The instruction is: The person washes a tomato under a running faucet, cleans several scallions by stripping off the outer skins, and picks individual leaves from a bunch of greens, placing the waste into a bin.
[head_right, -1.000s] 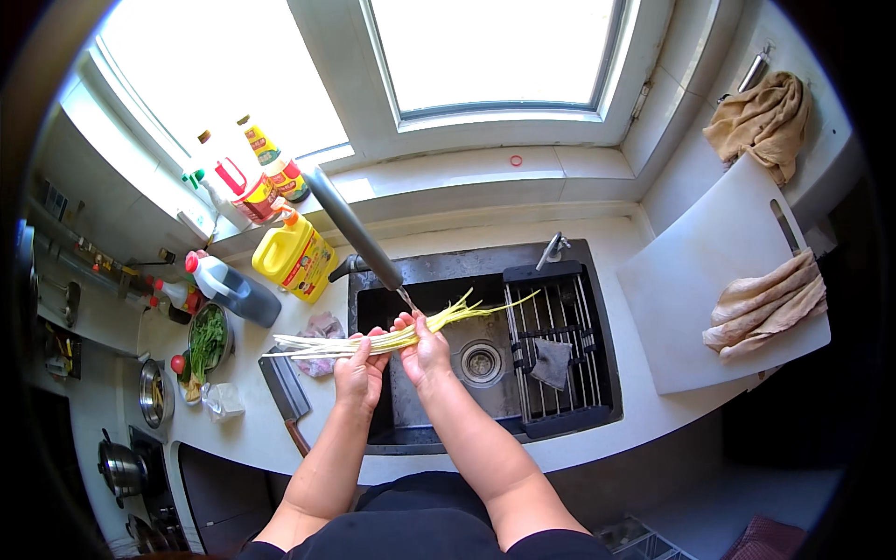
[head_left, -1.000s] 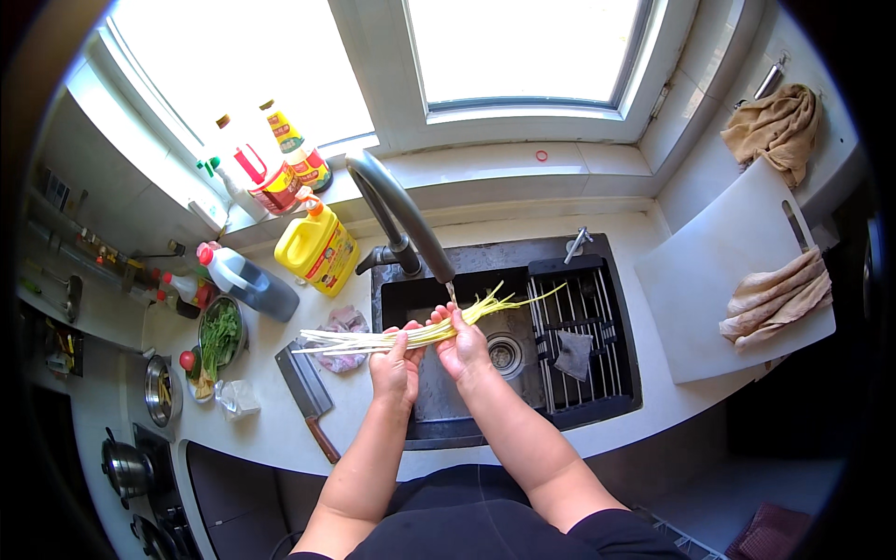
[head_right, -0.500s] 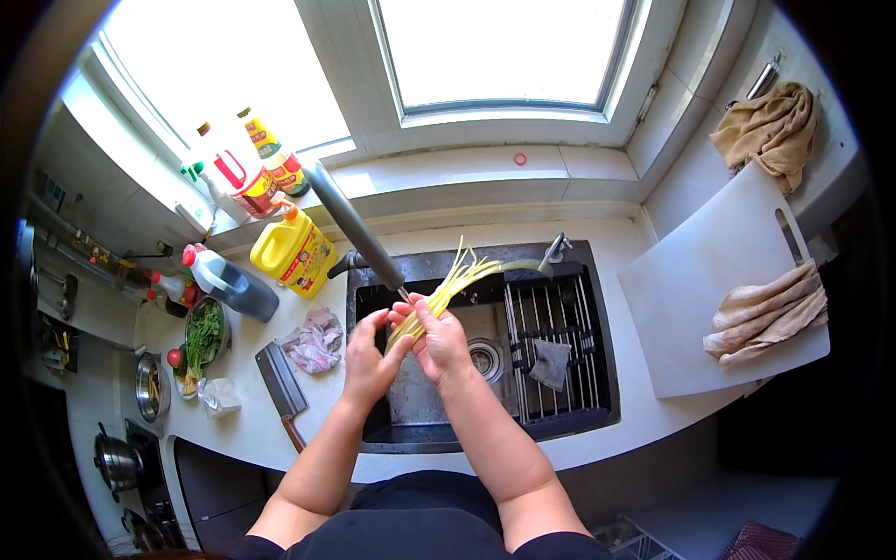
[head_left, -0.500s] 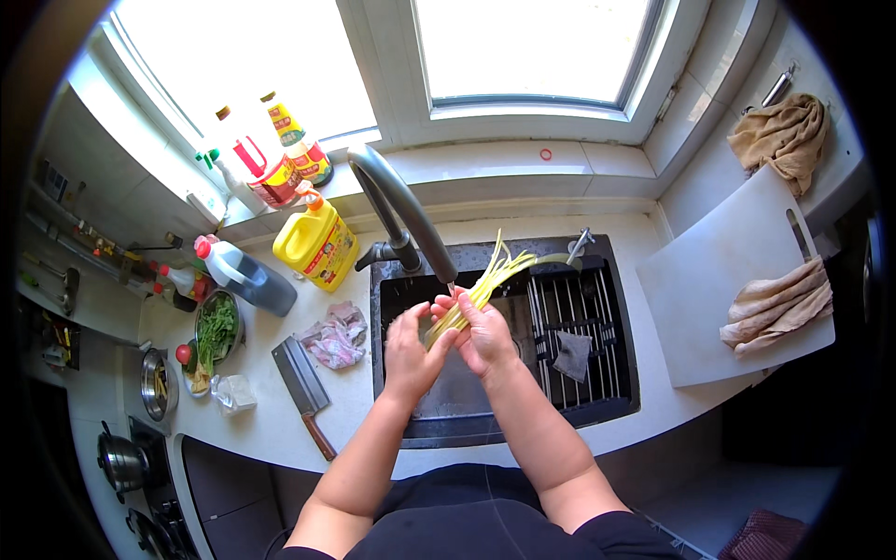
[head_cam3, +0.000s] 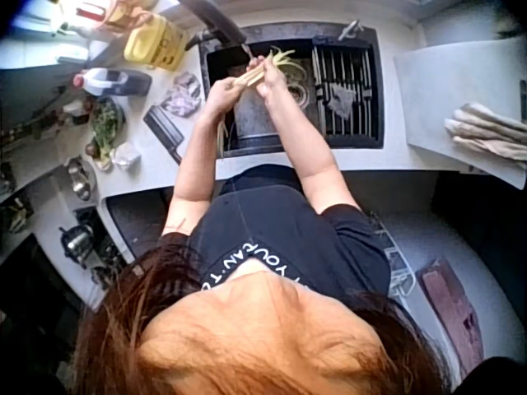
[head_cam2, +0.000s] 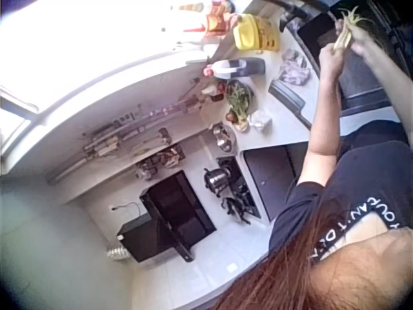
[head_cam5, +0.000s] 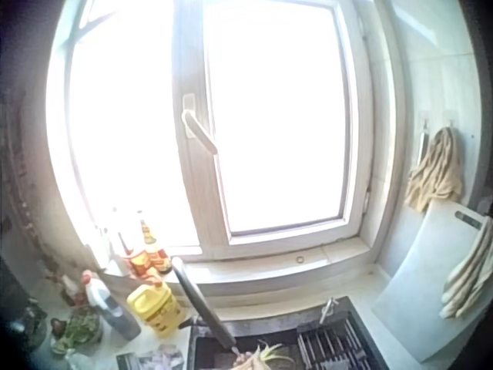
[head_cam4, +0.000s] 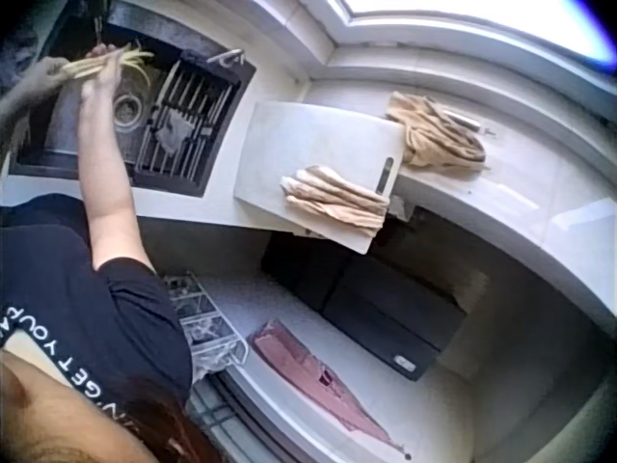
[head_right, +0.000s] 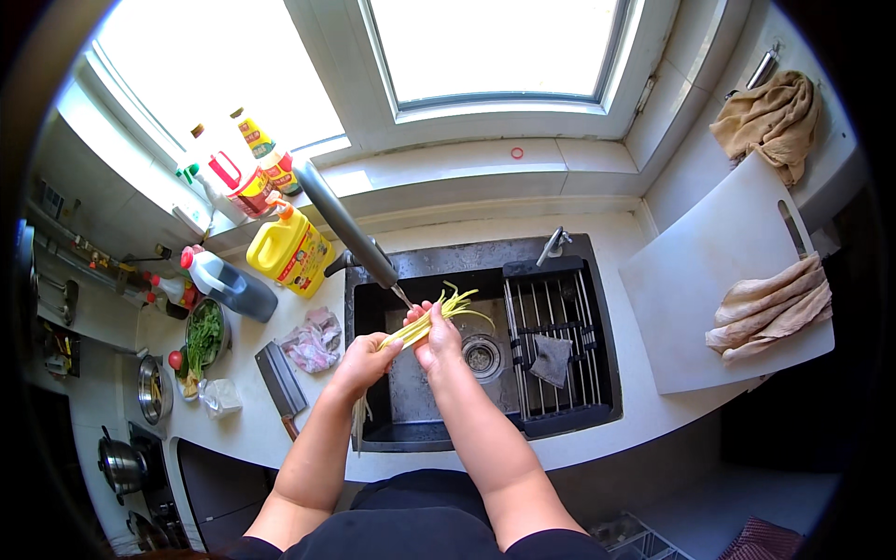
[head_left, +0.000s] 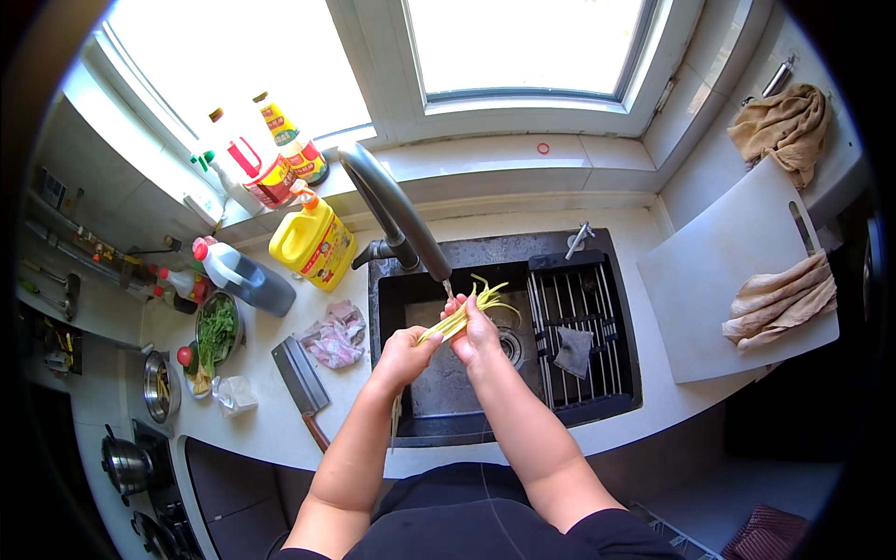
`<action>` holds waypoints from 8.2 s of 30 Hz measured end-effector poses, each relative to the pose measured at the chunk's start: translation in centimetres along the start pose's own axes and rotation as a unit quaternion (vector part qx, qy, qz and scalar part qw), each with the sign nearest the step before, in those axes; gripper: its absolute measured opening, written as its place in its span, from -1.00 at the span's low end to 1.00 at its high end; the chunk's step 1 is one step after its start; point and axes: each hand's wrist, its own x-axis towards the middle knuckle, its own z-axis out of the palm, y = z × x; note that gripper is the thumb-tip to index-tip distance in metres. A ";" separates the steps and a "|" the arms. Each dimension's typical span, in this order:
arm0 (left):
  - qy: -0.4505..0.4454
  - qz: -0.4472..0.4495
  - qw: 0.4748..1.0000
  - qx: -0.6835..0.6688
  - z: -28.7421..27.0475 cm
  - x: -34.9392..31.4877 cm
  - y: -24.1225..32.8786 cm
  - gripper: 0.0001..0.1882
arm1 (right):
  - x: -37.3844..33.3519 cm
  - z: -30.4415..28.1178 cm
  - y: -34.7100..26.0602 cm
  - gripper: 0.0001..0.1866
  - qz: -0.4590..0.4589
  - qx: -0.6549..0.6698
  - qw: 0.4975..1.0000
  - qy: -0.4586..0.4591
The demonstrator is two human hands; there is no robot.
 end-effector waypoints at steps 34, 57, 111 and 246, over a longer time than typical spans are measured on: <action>-0.051 -0.106 0.938 -0.327 -2.5 -1.1 1.9 -0.74 | -1.9 -4.6 -1.2 0.38 0.084 -0.010 0.985 0.149; -0.072 -0.050 0.960 -0.265 -1.3 0.9 -0.3 -0.76 | -5.5 3.2 -2.6 -0.69 -0.012 -0.151 0.957 -0.247; 0.014 -0.031 0.925 -0.378 -5.2 -0.7 -0.4 -0.65 | 0.0 -0.1 -9.0 -0.80 0.045 0.064 0.982 -0.174; -0.061 0.102 0.968 -0.221 0.9 1.9 -1.2 -0.58 | -5.2 5.1 -5.6 -0.63 -0.062 -0.249 0.943 -0.210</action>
